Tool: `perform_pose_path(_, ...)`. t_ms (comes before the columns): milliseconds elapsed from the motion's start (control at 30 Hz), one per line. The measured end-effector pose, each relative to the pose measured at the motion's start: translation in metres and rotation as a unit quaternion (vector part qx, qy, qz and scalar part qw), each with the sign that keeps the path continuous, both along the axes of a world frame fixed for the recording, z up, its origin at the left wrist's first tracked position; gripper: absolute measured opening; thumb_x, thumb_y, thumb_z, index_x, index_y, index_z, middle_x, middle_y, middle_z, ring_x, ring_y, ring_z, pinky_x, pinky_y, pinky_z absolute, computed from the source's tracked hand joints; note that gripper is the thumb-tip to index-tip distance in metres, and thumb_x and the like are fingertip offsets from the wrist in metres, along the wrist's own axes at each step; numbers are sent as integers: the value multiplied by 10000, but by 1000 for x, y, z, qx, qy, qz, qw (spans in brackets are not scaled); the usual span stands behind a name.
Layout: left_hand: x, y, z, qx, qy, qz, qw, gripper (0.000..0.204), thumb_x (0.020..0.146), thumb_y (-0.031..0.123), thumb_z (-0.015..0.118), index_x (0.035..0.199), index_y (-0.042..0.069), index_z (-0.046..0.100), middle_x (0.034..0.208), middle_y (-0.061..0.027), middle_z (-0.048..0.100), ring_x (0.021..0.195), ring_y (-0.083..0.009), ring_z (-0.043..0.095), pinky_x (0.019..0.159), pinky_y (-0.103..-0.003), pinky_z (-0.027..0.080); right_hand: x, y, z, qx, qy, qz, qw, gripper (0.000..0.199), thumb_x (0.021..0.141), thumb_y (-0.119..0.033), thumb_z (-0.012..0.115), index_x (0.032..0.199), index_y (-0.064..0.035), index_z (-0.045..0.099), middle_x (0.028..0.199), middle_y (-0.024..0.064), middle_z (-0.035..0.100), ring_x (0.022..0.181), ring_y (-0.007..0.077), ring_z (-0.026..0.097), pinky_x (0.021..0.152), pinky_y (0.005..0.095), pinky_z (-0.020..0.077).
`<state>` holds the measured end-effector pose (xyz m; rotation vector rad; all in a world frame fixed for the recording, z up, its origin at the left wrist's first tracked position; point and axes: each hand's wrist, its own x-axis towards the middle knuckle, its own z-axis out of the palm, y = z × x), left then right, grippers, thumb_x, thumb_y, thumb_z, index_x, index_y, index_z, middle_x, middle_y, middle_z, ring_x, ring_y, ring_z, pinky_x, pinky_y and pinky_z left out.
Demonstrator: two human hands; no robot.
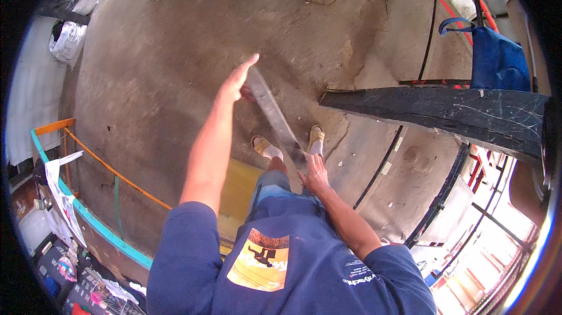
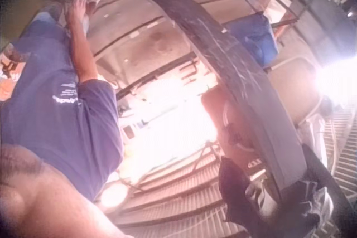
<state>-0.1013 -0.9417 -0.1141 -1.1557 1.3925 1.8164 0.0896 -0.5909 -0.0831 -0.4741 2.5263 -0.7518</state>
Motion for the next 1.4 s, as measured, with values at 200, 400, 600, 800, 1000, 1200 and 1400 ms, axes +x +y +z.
perform_pose_path(200,77,-70,22,-3,-29,46,999,303,737,319,639,951,110,597,888,-82,612,790,-251,614,709,-456,520,-5,24,-55,-80,-177,-157,968,556,868,-401,634,1239,-9,500,1152,259,554,1084,406,541,917,452,431)
perform_pose_path(400,191,-75,35,-9,33,210,977,164,745,224,643,846,96,625,771,-49,584,689,-192,581,666,-349,488,22,72,-158,13,-381,-304,873,792,861,-588,555,1291,73,482,1270,254,540,1170,364,527,978,407,401)
perform_pose_path(600,310,-76,169,-79,180,326,925,258,738,106,598,962,-16,630,871,-74,636,758,-176,614,715,-318,508,-44,-10,-136,27,-505,-254,825,959,831,-737,477,1390,40,425,1348,193,506,1214,310,517,1022,395,383)
perform_pose_path(800,441,50,281,-241,247,505,791,829,666,93,667,1410,-78,341,1245,-159,551,1101,-226,559,960,-341,447,-104,-159,-95,-149,-576,-43,802,926,847,-753,430,1428,-34,373,1350,169,495,1222,324,491,1042,439,373)
perform_pose_path(1000,438,277,334,-598,193,423,653,916,654,244,779,1400,-71,351,1307,-220,507,1200,-278,495,1037,-379,376,-106,-236,-59,-241,-604,224,726,850,877,-714,421,1438,-82,329,1421,147,389,1260,344,415,1076,502,338)
perform_pose_path(1200,347,543,312,-524,111,682,498,948,633,186,820,1402,-87,338,1334,-199,493,1213,-246,476,1037,-351,374,-33,-177,10,-209,-577,489,621,846,925,-675,325,1502,-70,196,1540,143,197,1380,345,275,1125,511,259)
perform_pose_path(1400,274,697,353,-565,124,772,263,923,598,117,826,1378,-95,381,1319,-167,526,1208,-226,497,1052,-350,351,75,-213,2,-365,-366,787,336,834,964,-626,246,1509,-7,119,1559,196,130,1418,337,213,1155,499,197)
